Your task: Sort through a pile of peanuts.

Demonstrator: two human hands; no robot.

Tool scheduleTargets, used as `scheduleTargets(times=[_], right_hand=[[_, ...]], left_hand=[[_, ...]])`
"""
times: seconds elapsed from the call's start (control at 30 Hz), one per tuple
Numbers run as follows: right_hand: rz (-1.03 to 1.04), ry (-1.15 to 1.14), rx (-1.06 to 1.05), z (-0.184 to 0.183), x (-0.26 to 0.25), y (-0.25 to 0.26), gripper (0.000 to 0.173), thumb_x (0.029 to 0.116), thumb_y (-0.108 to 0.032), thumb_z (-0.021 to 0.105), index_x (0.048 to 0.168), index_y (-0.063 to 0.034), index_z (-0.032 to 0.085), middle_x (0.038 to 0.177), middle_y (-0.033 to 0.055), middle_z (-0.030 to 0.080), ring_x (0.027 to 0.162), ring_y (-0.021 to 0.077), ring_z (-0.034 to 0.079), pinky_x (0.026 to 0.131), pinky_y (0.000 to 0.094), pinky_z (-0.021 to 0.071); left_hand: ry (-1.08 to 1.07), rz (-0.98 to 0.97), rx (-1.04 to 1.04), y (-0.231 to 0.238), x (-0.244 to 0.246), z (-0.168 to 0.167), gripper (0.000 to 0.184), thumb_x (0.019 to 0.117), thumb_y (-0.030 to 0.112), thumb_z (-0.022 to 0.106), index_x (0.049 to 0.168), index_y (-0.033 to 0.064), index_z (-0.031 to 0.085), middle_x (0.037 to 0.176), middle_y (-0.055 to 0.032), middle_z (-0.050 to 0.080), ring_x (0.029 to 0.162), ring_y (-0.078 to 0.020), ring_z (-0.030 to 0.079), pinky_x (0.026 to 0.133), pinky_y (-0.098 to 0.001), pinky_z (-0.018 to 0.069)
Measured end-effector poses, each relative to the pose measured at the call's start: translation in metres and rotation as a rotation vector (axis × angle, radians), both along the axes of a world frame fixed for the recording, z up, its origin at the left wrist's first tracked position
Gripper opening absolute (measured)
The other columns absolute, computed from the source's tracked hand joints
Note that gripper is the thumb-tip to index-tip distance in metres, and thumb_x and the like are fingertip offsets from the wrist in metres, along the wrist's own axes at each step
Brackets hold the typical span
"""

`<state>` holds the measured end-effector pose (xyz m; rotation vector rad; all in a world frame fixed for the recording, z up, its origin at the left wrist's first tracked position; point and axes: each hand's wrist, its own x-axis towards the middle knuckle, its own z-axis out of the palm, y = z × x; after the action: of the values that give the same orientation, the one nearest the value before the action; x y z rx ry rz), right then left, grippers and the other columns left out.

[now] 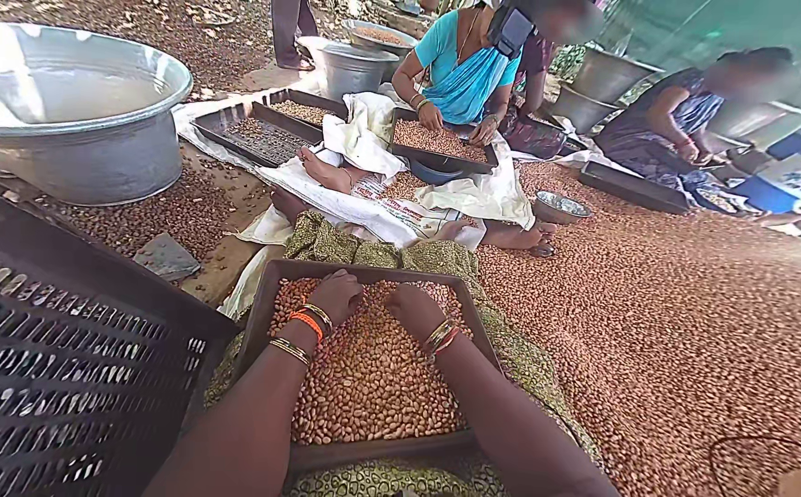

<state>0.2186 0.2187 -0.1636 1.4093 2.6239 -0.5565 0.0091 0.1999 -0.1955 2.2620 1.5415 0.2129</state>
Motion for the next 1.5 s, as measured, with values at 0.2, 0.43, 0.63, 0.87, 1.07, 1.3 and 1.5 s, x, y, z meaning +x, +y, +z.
scheduleTargets(times=[0.2,0.43,0.63,0.87,1.07,1.3,1.5], right_hand=[[0.013,-0.213,0.005,-0.002,-0.017,-0.003,0.029,0.1049,-0.010,0.048,0.126,-0.0045,0.068,0.137,0.0190,0.061,0.129,0.0361,0.059,0.102,0.0553,0.0516],[0.175,0.253,-0.167,0.018,0.030,-0.001,0.020,0.0978,-0.009,0.065,0.108,0.0051,0.073,0.104,0.0188,0.073,0.098,0.0262,0.070,0.095,0.0425,0.0530],[0.582,0.587,-0.868,0.026,0.059,-0.007,0.028,0.0955,-0.028,0.068,0.092,-0.0017,0.075,0.084,-0.0029,0.076,0.074,0.0007,0.070,0.072,0.0222,0.0587],[0.232,-0.027,-0.052,-0.002,-0.003,-0.015,0.023,0.1017,-0.011,0.058,0.116,-0.0039,0.075,0.121,0.0198,0.069,0.121,0.0349,0.063,0.106,0.0516,0.0483],[0.179,0.121,-0.058,-0.004,0.007,-0.014,0.022,0.0987,-0.014,0.061,0.109,0.0017,0.073,0.114,0.0194,0.069,0.112,0.0313,0.065,0.101,0.0463,0.0508],[0.395,0.298,-0.264,0.046,0.030,-0.027,0.011,0.0927,-0.001,0.066,0.100,0.0059,0.071,0.091,0.0167,0.073,0.080,0.0232,0.070,0.079,0.0416,0.0578],[0.624,0.018,-0.515,0.057,0.014,-0.034,0.011,0.0870,0.003,0.076,0.098,0.0053,0.075,0.089,0.0162,0.074,0.080,0.0226,0.070,0.080,0.0433,0.0564]], left_hand=[[-0.004,-0.004,-0.008,0.000,-0.002,-0.002,0.024,0.1016,0.016,0.056,0.115,0.0027,0.072,0.123,-0.0154,0.067,0.128,-0.0335,0.055,0.113,-0.0506,0.0390],[-0.080,-0.039,-0.008,0.005,-0.009,-0.011,0.025,0.1001,0.014,0.059,0.118,0.0018,0.072,0.126,-0.0172,0.066,0.132,-0.0354,0.053,0.115,-0.0536,0.0350],[-0.105,-0.033,0.016,0.006,-0.008,-0.015,0.023,0.0990,0.013,0.061,0.116,0.0033,0.073,0.124,-0.0156,0.068,0.130,-0.0341,0.054,0.114,-0.0521,0.0364],[-0.073,-0.026,-0.005,0.003,-0.008,-0.010,0.023,0.1001,0.013,0.061,0.117,0.0034,0.073,0.125,-0.0151,0.067,0.130,-0.0333,0.054,0.116,-0.0508,0.0356],[-0.072,-0.032,-0.017,0.005,-0.008,-0.009,0.023,0.1007,0.014,0.060,0.117,0.0025,0.072,0.125,-0.0156,0.067,0.131,-0.0326,0.054,0.117,-0.0496,0.0347],[-0.087,-0.066,0.000,0.007,-0.011,-0.011,0.023,0.0999,0.013,0.061,0.116,0.0021,0.073,0.124,-0.0165,0.068,0.130,-0.0340,0.055,0.116,-0.0497,0.0355],[-0.105,-0.062,0.000,0.007,-0.010,-0.012,0.022,0.0991,0.011,0.061,0.115,0.0018,0.073,0.122,-0.0164,0.068,0.129,-0.0343,0.056,0.115,-0.0516,0.0364]])
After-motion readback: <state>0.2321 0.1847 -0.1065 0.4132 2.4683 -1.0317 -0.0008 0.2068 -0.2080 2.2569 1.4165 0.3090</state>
